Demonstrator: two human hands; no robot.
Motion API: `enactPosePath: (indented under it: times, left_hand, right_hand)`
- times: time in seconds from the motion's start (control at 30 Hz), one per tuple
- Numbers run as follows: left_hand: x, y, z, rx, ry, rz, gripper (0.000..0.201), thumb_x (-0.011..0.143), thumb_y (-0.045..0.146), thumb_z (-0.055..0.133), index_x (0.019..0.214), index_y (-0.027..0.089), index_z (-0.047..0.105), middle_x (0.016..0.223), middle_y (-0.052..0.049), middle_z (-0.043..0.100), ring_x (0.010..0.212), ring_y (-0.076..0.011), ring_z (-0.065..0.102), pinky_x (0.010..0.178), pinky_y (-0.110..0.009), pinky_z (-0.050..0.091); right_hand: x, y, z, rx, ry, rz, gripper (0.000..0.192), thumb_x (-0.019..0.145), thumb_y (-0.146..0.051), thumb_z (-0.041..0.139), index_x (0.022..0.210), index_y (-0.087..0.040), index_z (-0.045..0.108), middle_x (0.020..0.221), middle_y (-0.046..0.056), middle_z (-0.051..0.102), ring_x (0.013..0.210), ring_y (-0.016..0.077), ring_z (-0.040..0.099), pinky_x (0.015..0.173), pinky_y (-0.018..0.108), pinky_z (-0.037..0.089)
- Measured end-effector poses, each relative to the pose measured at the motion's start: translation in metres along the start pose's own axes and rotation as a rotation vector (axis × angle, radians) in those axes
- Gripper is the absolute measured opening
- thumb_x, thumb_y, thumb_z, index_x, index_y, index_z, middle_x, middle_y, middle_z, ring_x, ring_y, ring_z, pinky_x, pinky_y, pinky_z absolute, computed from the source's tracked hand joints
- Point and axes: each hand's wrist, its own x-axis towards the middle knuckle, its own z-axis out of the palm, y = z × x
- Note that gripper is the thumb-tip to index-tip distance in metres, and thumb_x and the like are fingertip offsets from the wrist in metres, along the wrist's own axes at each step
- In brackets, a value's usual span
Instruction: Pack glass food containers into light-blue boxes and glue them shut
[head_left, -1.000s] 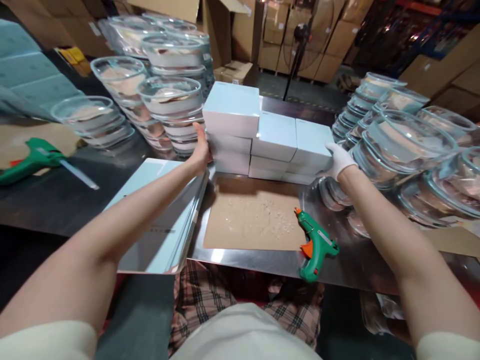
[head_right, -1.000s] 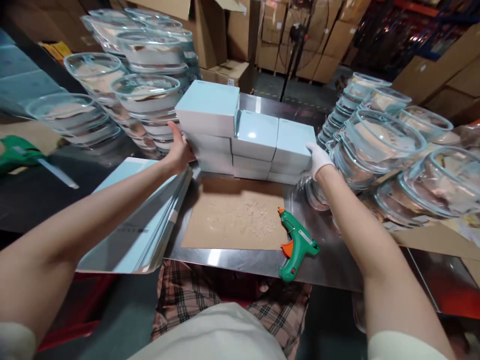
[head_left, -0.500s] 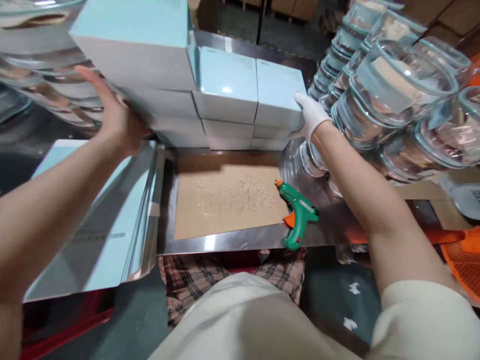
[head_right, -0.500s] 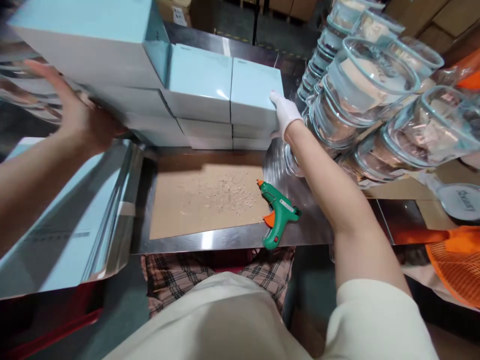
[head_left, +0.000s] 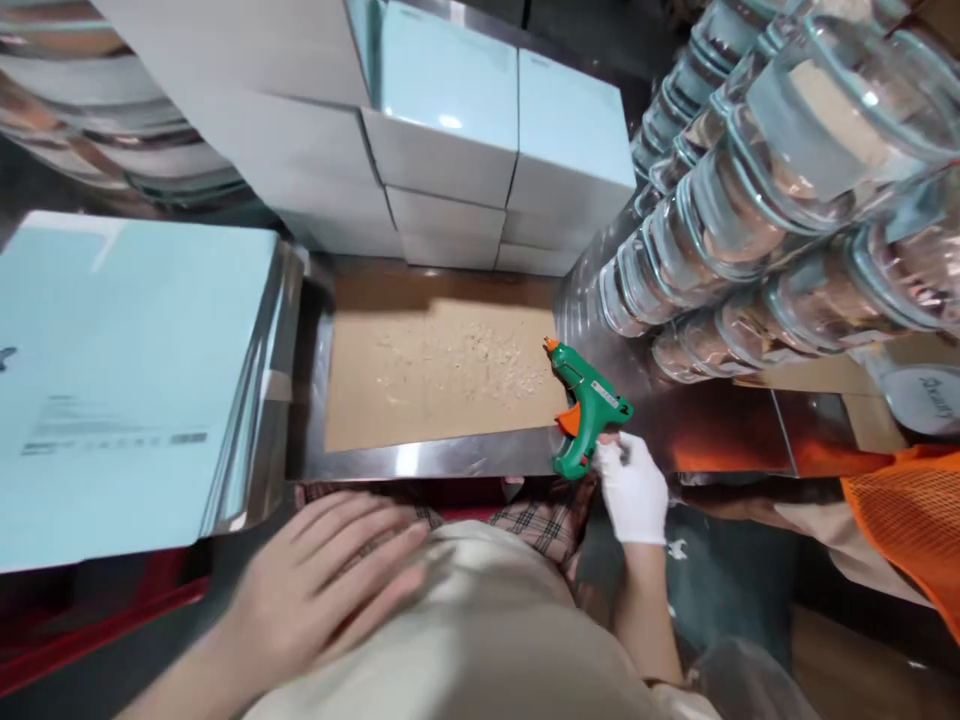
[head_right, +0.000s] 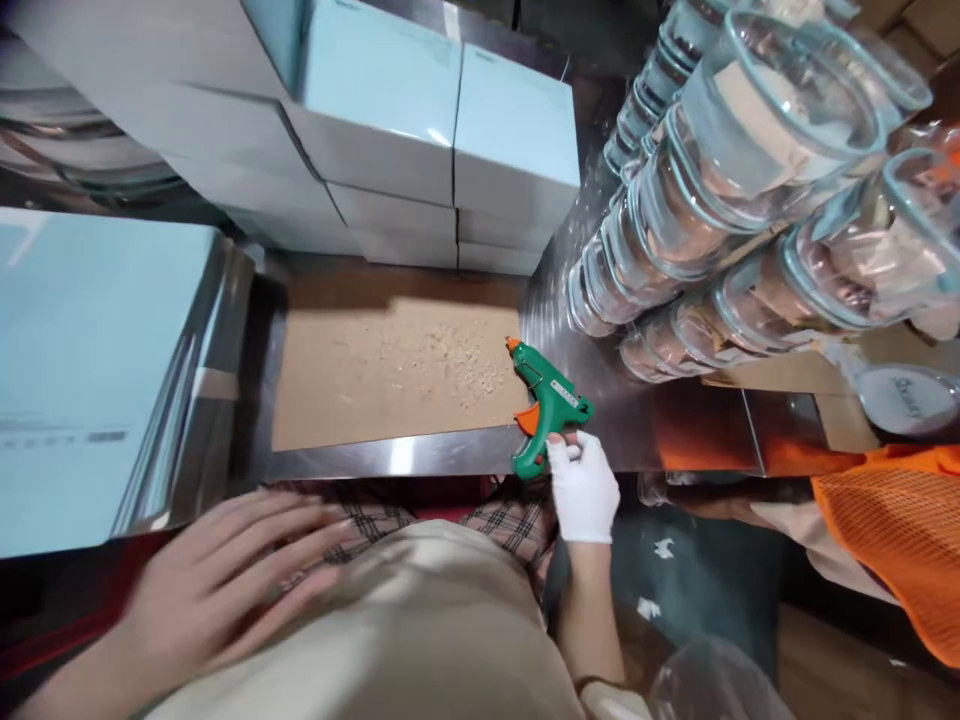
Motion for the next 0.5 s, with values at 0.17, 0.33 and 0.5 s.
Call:
enactPosePath:
  times: [0.17, 0.33, 0.5]
  left_hand:
    - [-0.001, -0.015, 0.099, 0.239, 0.010, 0.165, 0.086, 0.097, 0.031, 0.067, 0.168, 0.040, 0.020, 0.123, -0.007, 0.079, 0.106, -0.0307, 0.076, 0.088, -0.049, 0.061]
    - [0.009, -0.041, 0.131, 0.338, 0.057, 0.127, 0.064, 0.101, 0.041, 0.061, 0.162, 0.029, 0.044, 0.138, -0.014, 0.072, 0.125, -0.0331, 0.068, 0.109, -0.051, 0.050]
    - [0.005, -0.049, 0.134, 0.399, 0.118, 0.237, 0.045, 0.101, 0.041, 0.064, 0.139, 0.017, 0.066, 0.126, -0.017, 0.075, 0.115, -0.0308, 0.069, 0.111, -0.048, 0.048]
  right_hand:
    - [0.023, -0.016, 0.023, -0.046, -0.145, 0.017, 0.062, 0.069, -0.073, 0.071, 0.107, -0.025, 0.064, 0.107, 0.013, 0.078, 0.108, 0.0370, 0.074, 0.089, 0.043, 0.057]
    - [0.037, -0.008, 0.018, 0.389, -0.186, 0.041, 0.037, 0.056, -0.044, 0.085, 0.078, -0.021, 0.065, 0.077, 0.005, 0.074, 0.081, 0.0261, 0.072, 0.069, 0.031, 0.054]
    - [0.034, -0.001, 0.015, 0.772, -0.310, 0.060, 0.031, 0.064, -0.045, 0.074, 0.073, -0.020, 0.060, 0.060, 0.001, 0.064, 0.058, 0.0198, 0.066, 0.053, 0.029, 0.052]
